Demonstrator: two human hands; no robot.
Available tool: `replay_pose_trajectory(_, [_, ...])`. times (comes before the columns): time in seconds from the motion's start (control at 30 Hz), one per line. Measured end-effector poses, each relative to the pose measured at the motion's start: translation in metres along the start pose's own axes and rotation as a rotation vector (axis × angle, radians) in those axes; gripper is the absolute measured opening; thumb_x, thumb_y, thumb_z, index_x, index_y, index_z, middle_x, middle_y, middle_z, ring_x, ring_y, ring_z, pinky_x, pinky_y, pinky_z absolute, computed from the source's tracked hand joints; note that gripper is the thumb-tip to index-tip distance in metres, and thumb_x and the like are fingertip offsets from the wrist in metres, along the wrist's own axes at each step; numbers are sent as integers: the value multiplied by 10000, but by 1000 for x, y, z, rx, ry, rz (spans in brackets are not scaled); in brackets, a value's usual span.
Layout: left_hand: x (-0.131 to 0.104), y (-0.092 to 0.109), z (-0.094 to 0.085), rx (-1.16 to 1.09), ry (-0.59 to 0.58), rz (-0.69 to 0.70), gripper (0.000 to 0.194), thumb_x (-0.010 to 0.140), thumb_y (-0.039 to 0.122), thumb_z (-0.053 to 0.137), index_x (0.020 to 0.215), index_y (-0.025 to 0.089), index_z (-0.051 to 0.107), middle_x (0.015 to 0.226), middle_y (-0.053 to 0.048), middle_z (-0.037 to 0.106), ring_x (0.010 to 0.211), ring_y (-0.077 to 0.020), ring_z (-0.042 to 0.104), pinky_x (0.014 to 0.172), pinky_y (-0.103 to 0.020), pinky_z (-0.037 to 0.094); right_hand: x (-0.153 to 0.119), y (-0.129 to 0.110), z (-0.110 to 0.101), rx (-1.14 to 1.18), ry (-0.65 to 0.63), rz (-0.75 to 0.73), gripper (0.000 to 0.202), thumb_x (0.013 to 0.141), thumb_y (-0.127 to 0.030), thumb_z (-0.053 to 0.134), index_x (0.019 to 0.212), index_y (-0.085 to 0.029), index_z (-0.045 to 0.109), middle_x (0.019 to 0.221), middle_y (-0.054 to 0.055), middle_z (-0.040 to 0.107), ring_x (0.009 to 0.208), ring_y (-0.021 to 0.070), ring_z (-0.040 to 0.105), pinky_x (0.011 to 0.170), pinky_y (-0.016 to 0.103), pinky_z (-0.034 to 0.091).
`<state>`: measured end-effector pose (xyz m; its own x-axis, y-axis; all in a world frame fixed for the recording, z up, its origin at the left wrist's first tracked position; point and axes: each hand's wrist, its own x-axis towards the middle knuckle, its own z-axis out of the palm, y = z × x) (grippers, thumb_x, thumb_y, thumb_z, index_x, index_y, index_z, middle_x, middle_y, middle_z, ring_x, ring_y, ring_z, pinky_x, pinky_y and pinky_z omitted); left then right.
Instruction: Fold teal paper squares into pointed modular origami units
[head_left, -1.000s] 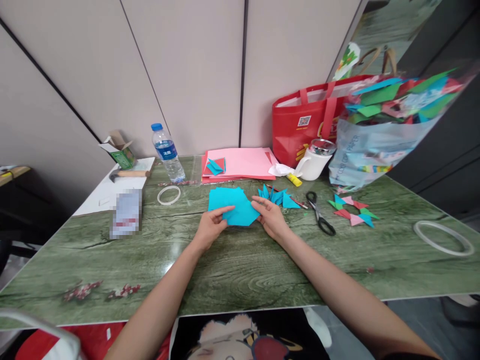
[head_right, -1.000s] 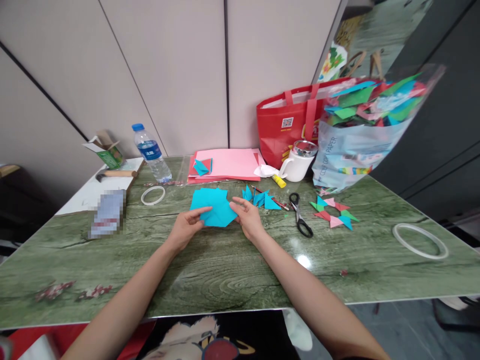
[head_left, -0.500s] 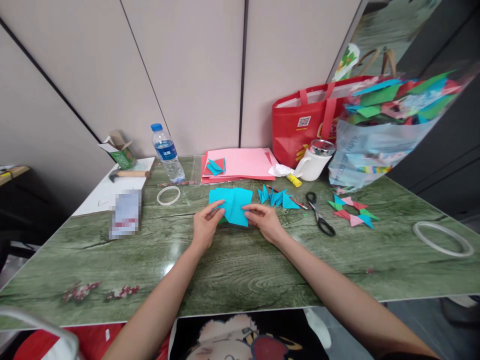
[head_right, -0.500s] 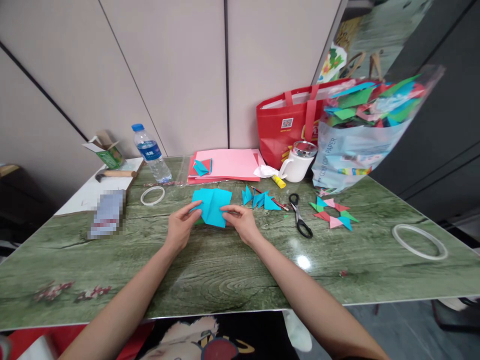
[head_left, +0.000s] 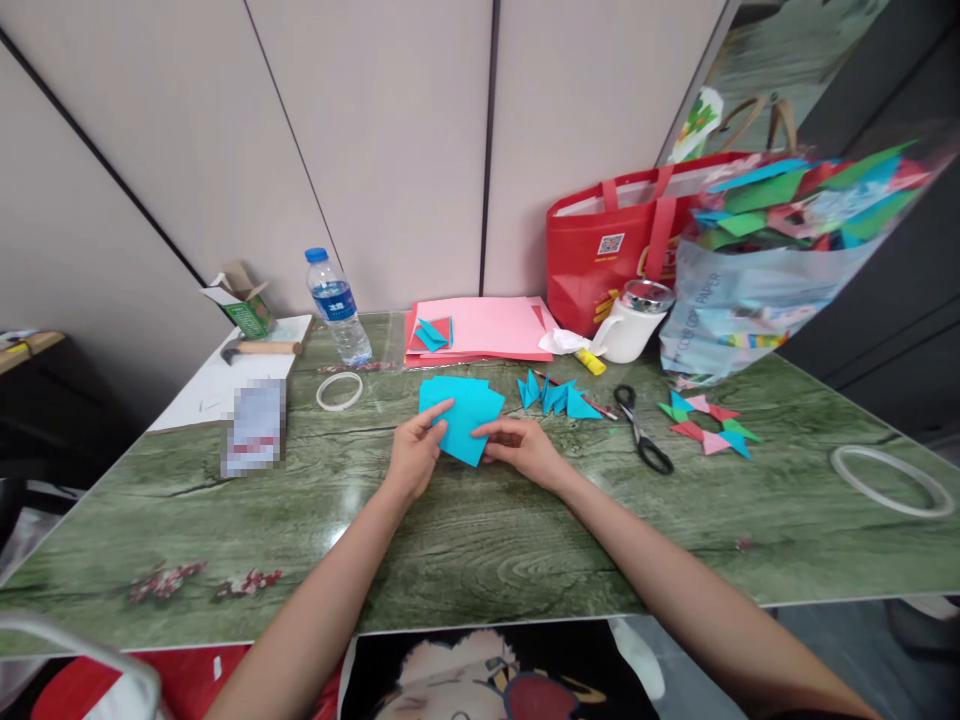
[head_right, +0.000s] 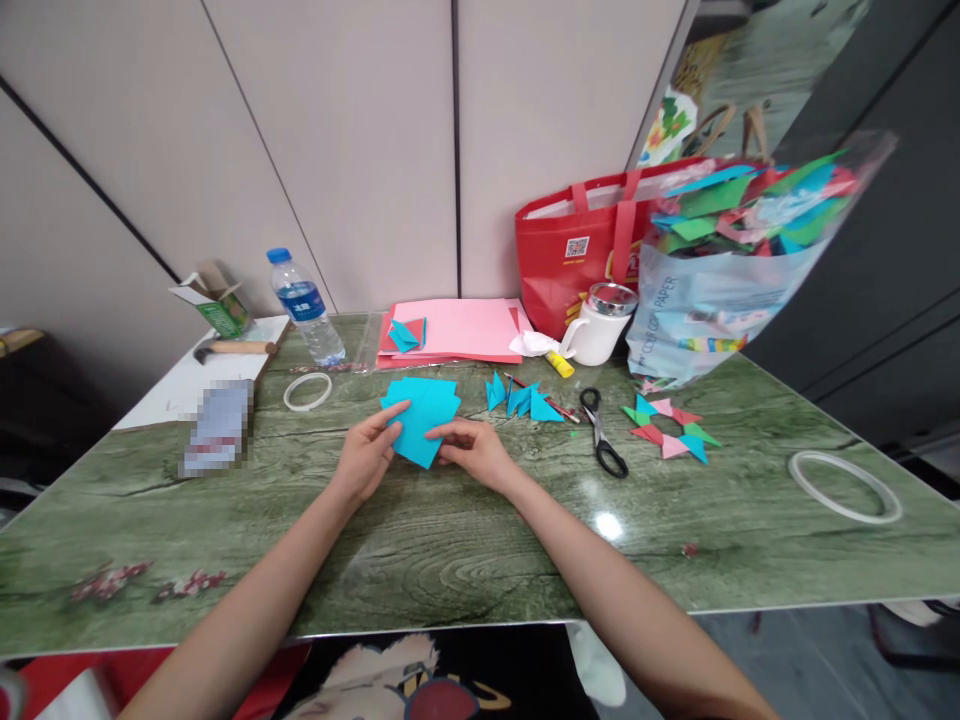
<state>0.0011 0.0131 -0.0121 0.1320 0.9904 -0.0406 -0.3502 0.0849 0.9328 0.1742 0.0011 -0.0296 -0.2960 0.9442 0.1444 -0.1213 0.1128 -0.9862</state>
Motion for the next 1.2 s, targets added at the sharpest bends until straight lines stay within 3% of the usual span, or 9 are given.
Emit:
replay_pose_trajectory(0.17, [-2,3,2,-45,-77,-36,490,590,203,706,1067,144,608,864,-72,658,718,-149,571,632,-255,438,0,1,-2,-256,16,-83,246,574,-295,723,794,-191,691,737,9,601,623,128,557,563,238,446])
replay_pose_trajectory(0.27, [-3,2,2,7,-105,-32,489,599,189,700,1075,142,603,778,-45,647,616,-108,530,567,-222,406,1,1,0,-303,50,-59,218,607,-359,695,731,-182,668,666,6,614,569,136,569,534,247,444])
replay_pose_trajectory(0.4, [-4,-1,2,122,-119,-21,489,620,211,688,1095,147,593,571,20,568,473,-62,402,477,-194,324,2,1,4,-252,172,-12,236,659,-412,639,669,-185,574,590,-12,600,487,141,586,472,248,447])
replay_pose_trajectory(0.53, [-5,-4,3,140,-155,-11,503,623,258,692,1107,166,587,718,-16,618,581,-84,471,579,-216,367,1,3,6,-206,272,14,299,621,-437,668,691,-200,500,550,-24,591,465,161,605,426,246,446])
replay_pose_trajectory(0.63, [-7,-5,4,175,-170,5,518,619,268,699,1117,189,579,832,-29,623,632,-93,491,618,-229,381,1,3,7,-183,292,12,321,608,-438,680,702,-203,482,508,-36,573,470,178,619,413,242,438])
replay_pose_trajectory(0.8, [-8,-5,5,248,-151,51,607,557,252,740,1134,171,568,741,-17,602,628,-105,490,587,-224,387,0,2,9,-166,304,-9,341,586,-451,693,707,-200,497,512,-25,594,471,186,623,426,257,451])
replay_pose_trajectory(1.2, [-9,-8,7,253,-134,75,613,570,291,732,1143,156,561,694,-24,589,600,-123,489,519,-227,384,-1,-2,11,-188,338,-48,336,583,-471,687,667,-199,510,503,-23,602,433,165,597,411,255,451])
